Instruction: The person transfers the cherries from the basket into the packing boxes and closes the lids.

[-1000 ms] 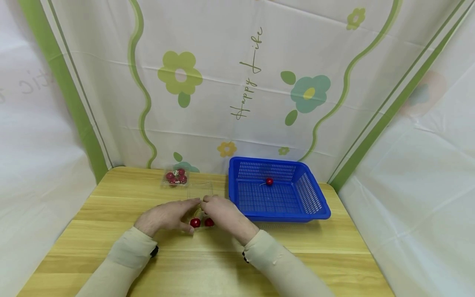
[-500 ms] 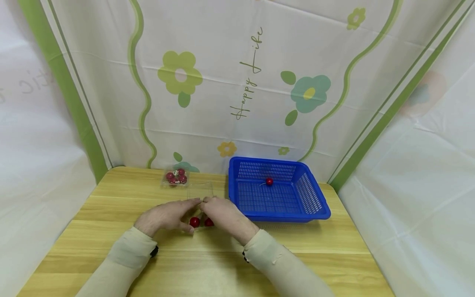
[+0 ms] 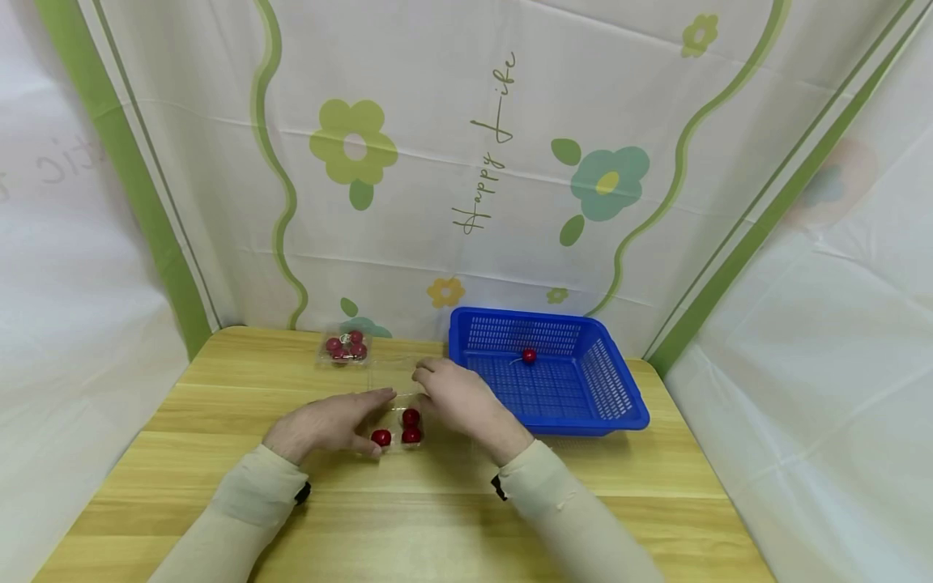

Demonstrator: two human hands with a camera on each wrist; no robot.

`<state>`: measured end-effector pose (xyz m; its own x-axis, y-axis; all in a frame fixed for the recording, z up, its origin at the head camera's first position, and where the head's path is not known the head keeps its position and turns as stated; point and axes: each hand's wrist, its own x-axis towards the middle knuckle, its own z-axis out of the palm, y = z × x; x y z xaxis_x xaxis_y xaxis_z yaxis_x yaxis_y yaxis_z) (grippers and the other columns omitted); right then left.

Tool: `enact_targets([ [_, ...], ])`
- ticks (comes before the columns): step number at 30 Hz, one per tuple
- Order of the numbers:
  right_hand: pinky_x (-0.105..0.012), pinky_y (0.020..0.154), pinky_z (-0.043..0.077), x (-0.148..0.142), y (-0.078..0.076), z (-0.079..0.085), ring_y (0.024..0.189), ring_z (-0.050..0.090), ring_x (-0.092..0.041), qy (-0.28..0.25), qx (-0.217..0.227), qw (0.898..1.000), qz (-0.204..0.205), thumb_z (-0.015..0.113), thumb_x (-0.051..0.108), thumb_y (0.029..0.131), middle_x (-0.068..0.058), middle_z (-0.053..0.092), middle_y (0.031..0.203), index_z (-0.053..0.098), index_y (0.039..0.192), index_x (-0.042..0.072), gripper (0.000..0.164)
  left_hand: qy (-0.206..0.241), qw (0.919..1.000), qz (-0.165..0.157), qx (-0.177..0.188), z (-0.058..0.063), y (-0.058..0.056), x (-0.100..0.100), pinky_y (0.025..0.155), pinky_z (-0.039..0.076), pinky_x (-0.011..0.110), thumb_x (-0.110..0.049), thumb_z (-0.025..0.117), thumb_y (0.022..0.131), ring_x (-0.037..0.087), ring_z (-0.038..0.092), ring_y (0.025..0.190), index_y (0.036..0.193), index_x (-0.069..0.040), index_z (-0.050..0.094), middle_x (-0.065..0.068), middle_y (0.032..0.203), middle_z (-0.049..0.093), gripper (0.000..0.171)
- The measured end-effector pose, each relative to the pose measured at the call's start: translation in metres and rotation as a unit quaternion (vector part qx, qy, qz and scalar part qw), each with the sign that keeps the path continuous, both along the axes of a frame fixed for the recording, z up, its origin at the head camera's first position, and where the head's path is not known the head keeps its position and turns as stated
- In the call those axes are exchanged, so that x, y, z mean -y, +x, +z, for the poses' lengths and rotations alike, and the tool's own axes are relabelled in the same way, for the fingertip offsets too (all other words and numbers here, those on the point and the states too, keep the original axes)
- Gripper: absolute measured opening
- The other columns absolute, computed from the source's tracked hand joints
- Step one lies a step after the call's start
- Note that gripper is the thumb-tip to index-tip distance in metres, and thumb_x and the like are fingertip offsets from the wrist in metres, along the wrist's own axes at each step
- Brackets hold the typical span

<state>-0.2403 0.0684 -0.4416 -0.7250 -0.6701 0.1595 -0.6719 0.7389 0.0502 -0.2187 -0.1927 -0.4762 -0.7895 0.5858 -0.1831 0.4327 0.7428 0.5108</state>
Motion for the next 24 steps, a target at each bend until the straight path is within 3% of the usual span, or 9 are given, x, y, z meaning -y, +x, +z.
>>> enact_targets([
  [5, -0.041, 0.119, 0.068, -0.015, -0.008, 0.004, 0.148, 0.073, -0.029, -0.020, -0.002, 1.000, -0.013, 0.083, 0.026, 0.112, -0.010, 0.076, 0.158, 0.078, 0.148, 0.009, 0.040, -0.001, 1.0000, 0.005, 0.003, 0.000, 0.000, 0.000, 0.139, 0.044, 0.069, -0.036, 0.098, 0.098, 0.053, 0.051, 0.168, 0.177, 0.003, 0.044, 0.027, 0.181, 0.053, 0.104],
  [10, -0.048, 0.124, 0.065, -0.031, -0.018, 0.008, 0.148, 0.073, -0.036, -0.055, 0.009, 0.998, -0.020, 0.081, 0.020, 0.113, -0.016, 0.075, 0.158, 0.076, 0.149, 0.003, 0.040, -0.003, 1.0000, 0.005, 0.000, 0.001, 0.001, -0.001, 0.140, 0.043, 0.069, -0.036, 0.098, 0.098, 0.053, 0.052, 0.168, 0.177, 0.004, 0.044, 0.027, 0.181, 0.052, 0.104],
  [15, -0.050, 0.131, 0.059, -0.047, -0.029, 0.008, 0.154, 0.070, -0.036, -0.075, 0.038, 0.995, -0.052, 0.077, 0.023, 0.116, -0.016, 0.073, 0.162, 0.074, 0.152, 0.003, 0.041, -0.003, 1.0000, 0.006, 0.001, 0.002, 0.002, -0.002, 0.139, 0.044, 0.070, -0.036, 0.098, 0.098, 0.053, 0.051, 0.168, 0.177, 0.004, 0.044, 0.027, 0.181, 0.052, 0.104],
  [24, -0.048, 0.123, 0.065, -0.076, -0.049, -0.002, 0.148, 0.073, -0.034, -0.088, 0.042, 0.991, -0.086, 0.076, 0.026, 0.117, -0.014, 0.073, 0.160, 0.073, 0.153, 0.004, 0.042, -0.011, 0.9999, 0.009, 0.001, 0.002, 0.002, -0.002, 0.139, 0.044, 0.070, -0.038, 0.098, 0.097, 0.053, 0.050, 0.169, 0.178, 0.001, 0.044, 0.026, 0.183, 0.050, 0.105],
])
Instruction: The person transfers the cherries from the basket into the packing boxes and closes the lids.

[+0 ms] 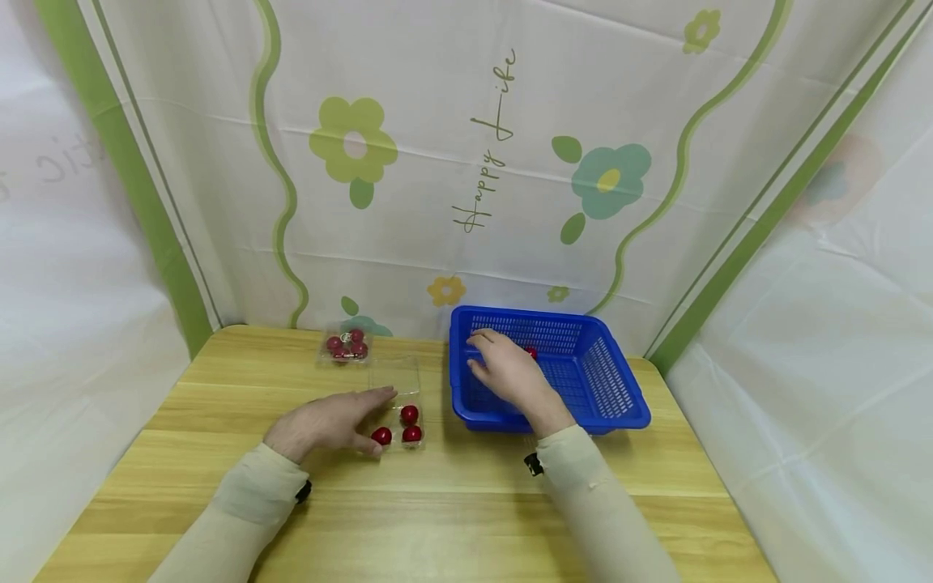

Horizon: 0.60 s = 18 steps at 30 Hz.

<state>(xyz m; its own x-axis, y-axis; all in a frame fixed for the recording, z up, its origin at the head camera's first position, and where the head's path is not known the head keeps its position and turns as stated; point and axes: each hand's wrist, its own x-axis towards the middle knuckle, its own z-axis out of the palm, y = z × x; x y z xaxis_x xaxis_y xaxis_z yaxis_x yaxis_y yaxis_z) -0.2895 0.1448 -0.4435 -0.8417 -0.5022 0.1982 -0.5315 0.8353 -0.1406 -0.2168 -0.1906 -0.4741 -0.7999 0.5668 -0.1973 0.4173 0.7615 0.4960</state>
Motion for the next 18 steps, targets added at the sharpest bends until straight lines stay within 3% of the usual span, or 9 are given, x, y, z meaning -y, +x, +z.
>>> enact_targets([
  [18, -0.056, 0.127, 0.062, -0.050, -0.031, -0.014, 0.150, 0.071, -0.041, -0.002, 0.011, 0.997, -0.076, 0.074, 0.023, 0.116, -0.023, 0.071, 0.161, 0.072, 0.153, 0.000, 0.043, -0.001, 1.0000, -0.004, -0.003, 0.000, 0.001, 0.000, 0.138, 0.045, 0.070, -0.036, 0.097, 0.098, 0.053, 0.051, 0.168, 0.178, 0.002, 0.044, 0.026, 0.183, 0.050, 0.103],
])
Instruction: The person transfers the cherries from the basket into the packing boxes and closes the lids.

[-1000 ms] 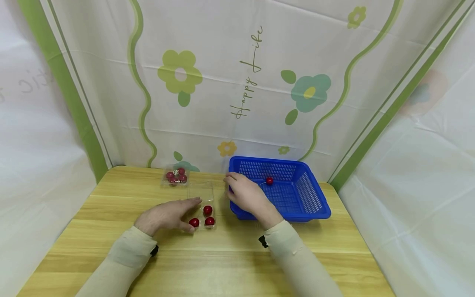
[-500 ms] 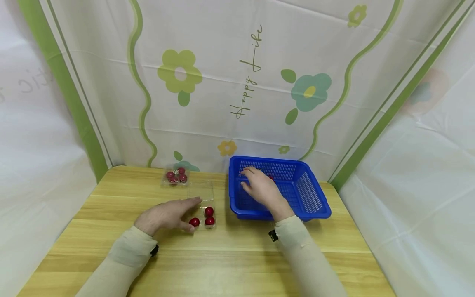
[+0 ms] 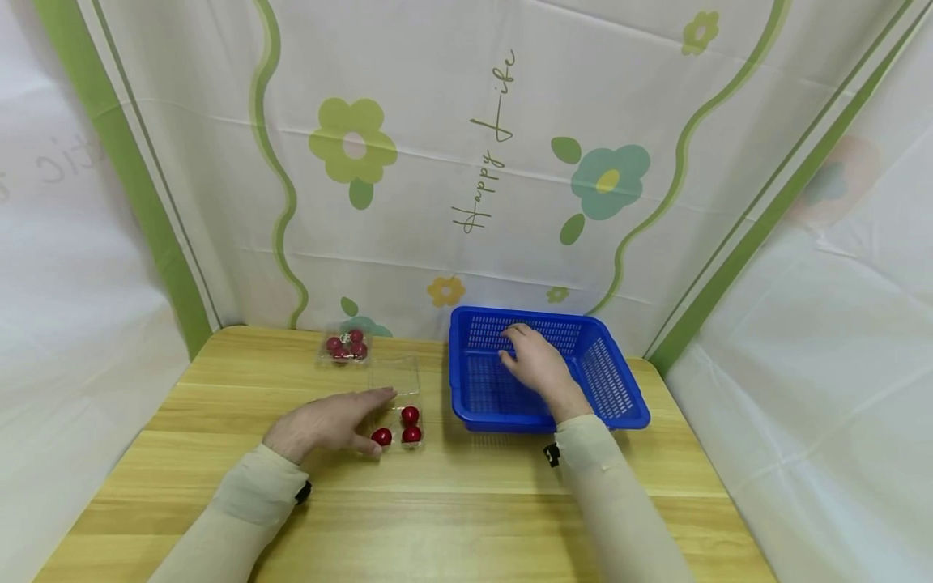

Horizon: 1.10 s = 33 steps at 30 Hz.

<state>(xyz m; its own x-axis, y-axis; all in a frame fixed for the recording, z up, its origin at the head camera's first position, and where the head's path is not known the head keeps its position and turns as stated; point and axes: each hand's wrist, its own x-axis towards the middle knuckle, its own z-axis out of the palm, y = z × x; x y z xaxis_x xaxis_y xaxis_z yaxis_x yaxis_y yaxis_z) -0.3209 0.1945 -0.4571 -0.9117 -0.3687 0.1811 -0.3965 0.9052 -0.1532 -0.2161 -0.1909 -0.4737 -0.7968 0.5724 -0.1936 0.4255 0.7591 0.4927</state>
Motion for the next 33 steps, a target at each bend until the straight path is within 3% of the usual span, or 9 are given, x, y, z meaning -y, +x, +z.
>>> enact_targets([
  [11, -0.060, 0.124, 0.062, -0.026, -0.010, -0.008, 0.146, 0.072, -0.043, -0.007, 0.037, 0.999, -0.036, 0.074, 0.022, 0.117, -0.026, 0.071, 0.159, 0.069, 0.156, -0.003, 0.047, -0.001, 1.0000, -0.005, -0.004, -0.001, -0.001, 0.000, 0.138, 0.045, 0.070, -0.036, 0.097, 0.099, 0.053, 0.051, 0.168, 0.178, 0.003, 0.044, 0.026, 0.182, 0.051, 0.103],
  [16, -0.062, 0.128, 0.059, -0.032, -0.015, -0.017, 0.155, 0.065, -0.047, 0.003, 0.091, 0.994, -0.054, 0.073, 0.025, 0.118, -0.028, 0.062, 0.171, 0.063, 0.164, -0.002, 0.055, -0.001, 1.0000, -0.007, -0.004, -0.002, -0.001, 0.001, 0.138, 0.045, 0.070, -0.036, 0.097, 0.099, 0.053, 0.051, 0.168, 0.178, 0.002, 0.043, 0.026, 0.182, 0.051, 0.103],
  [18, -0.063, 0.134, 0.053, -0.038, -0.024, -0.029, 0.162, 0.059, -0.049, 0.002, 0.116, 0.992, -0.057, 0.075, 0.027, 0.117, -0.029, 0.056, 0.177, 0.061, 0.167, -0.002, 0.059, -0.002, 1.0000, -0.007, -0.004, -0.002, -0.002, 0.001, 0.139, 0.045, 0.070, -0.036, 0.097, 0.099, 0.053, 0.051, 0.168, 0.178, 0.003, 0.043, 0.026, 0.182, 0.051, 0.103],
  [24, -0.068, 0.139, 0.045, -0.070, -0.079, -0.105, 0.170, 0.049, -0.049, 0.018, 0.135, 0.990, -0.036, 0.079, 0.036, 0.113, -0.027, 0.047, 0.185, 0.057, 0.172, 0.002, 0.072, -0.001, 1.0000, -0.007, -0.003, -0.002, -0.002, 0.001, 0.139, 0.044, 0.070, -0.036, 0.097, 0.098, 0.054, 0.051, 0.168, 0.178, 0.003, 0.043, 0.027, 0.183, 0.050, 0.104],
  [27, -0.065, 0.143, 0.041, -0.081, -0.098, -0.130, 0.175, 0.042, -0.049, 0.026, 0.149, 0.988, -0.032, 0.078, 0.038, 0.113, -0.027, 0.039, 0.189, 0.050, 0.177, 0.003, 0.077, 0.000, 1.0000, -0.006, -0.001, -0.001, -0.001, 0.001, 0.139, 0.044, 0.070, -0.036, 0.097, 0.098, 0.054, 0.050, 0.169, 0.178, 0.003, 0.043, 0.026, 0.183, 0.050, 0.104],
  [33, -0.063, 0.143, 0.043, -0.084, -0.105, -0.135, 0.175, 0.043, -0.046, 0.053, 0.157, 0.985, -0.039, 0.078, 0.041, 0.113, -0.024, 0.039, 0.190, 0.048, 0.179, 0.005, 0.080, 0.002, 1.0000, -0.003, 0.003, 0.000, 0.000, 0.001, 0.139, 0.043, 0.071, -0.037, 0.097, 0.098, 0.054, 0.050, 0.169, 0.179, 0.002, 0.043, 0.025, 0.183, 0.051, 0.105],
])
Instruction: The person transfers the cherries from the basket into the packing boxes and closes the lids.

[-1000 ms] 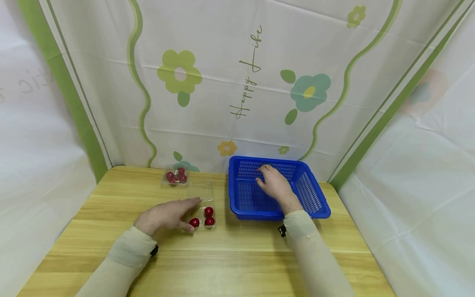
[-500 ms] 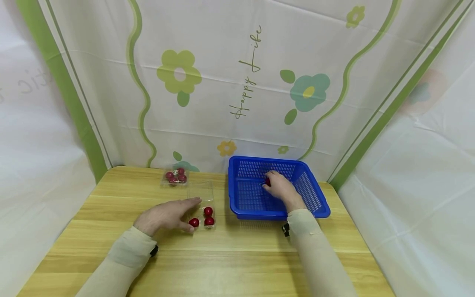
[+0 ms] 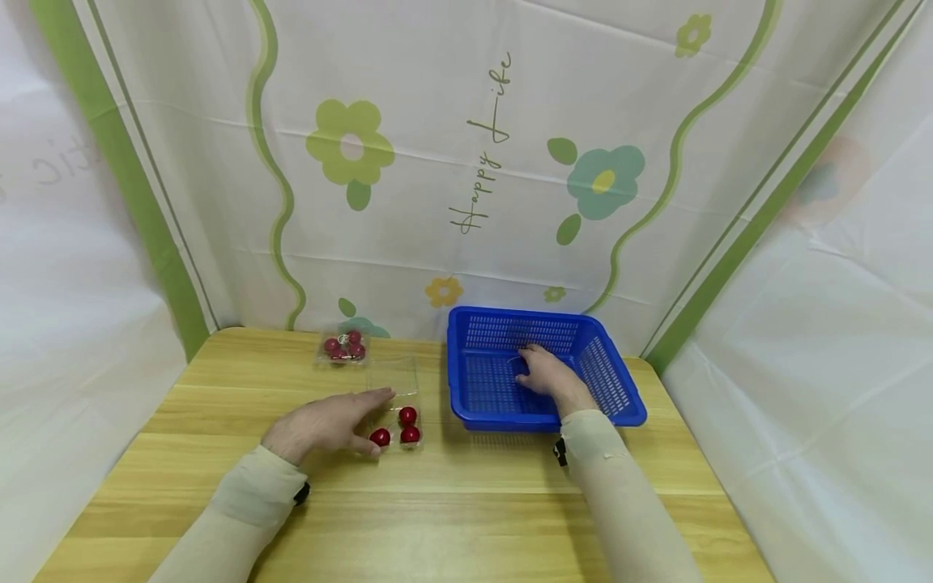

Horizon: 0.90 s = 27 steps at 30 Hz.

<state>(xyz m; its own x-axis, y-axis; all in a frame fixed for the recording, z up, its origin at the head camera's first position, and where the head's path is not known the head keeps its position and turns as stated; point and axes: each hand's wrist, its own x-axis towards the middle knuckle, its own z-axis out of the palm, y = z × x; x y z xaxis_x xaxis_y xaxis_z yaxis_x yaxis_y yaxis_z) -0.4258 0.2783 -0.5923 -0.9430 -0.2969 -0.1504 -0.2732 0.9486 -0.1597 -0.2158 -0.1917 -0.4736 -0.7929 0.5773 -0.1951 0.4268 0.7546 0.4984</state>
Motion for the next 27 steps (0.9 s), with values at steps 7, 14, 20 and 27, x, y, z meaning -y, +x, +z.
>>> enact_targets([
  [7, -0.064, 0.132, 0.055, 0.002, 0.003, 0.004, 0.164, 0.056, -0.049, 0.003, -0.014, 1.000, -0.009, 0.085, 0.035, 0.110, -0.028, 0.049, 0.182, 0.060, 0.169, 0.002, 0.072, -0.003, 1.0000, -0.002, -0.001, -0.001, -0.001, 0.000, 0.139, 0.043, 0.071, -0.038, 0.097, 0.099, 0.054, 0.049, 0.169, 0.179, 0.002, 0.043, 0.025, 0.183, 0.050, 0.104],
  [14, -0.051, 0.105, 0.070, -0.003, -0.003, -0.008, 0.121, 0.077, -0.033, 0.019, -0.053, 0.998, 0.031, 0.087, 0.018, 0.107, -0.016, 0.077, 0.131, 0.080, 0.126, 0.008, 0.023, -0.001, 1.0000, 0.000, 0.001, -0.001, -0.001, 0.001, 0.139, 0.044, 0.071, -0.038, 0.097, 0.099, 0.054, 0.050, 0.169, 0.179, 0.000, 0.043, 0.025, 0.183, 0.050, 0.104],
  [20, -0.044, 0.091, 0.067, -0.004, -0.003, -0.007, 0.098, 0.069, -0.022, -0.019, -0.047, 0.998, 0.025, 0.084, 0.005, 0.102, -0.006, 0.073, 0.108, 0.080, 0.111, 0.011, 0.011, 0.001, 1.0000, -0.001, 0.000, -0.001, -0.001, 0.001, 0.139, 0.044, 0.071, -0.037, 0.097, 0.099, 0.054, 0.050, 0.169, 0.179, 0.001, 0.043, 0.025, 0.183, 0.050, 0.104],
  [27, -0.047, 0.085, 0.066, 0.010, 0.023, 0.027, 0.101, 0.073, -0.023, -0.015, -0.063, 0.997, 0.047, 0.083, 0.018, 0.111, -0.008, 0.076, 0.117, 0.081, 0.116, 0.013, 0.008, -0.002, 1.0000, -0.005, -0.004, -0.003, -0.002, 0.001, 0.139, 0.044, 0.070, -0.037, 0.097, 0.099, 0.054, 0.050, 0.169, 0.179, 0.002, 0.043, 0.026, 0.184, 0.049, 0.104],
])
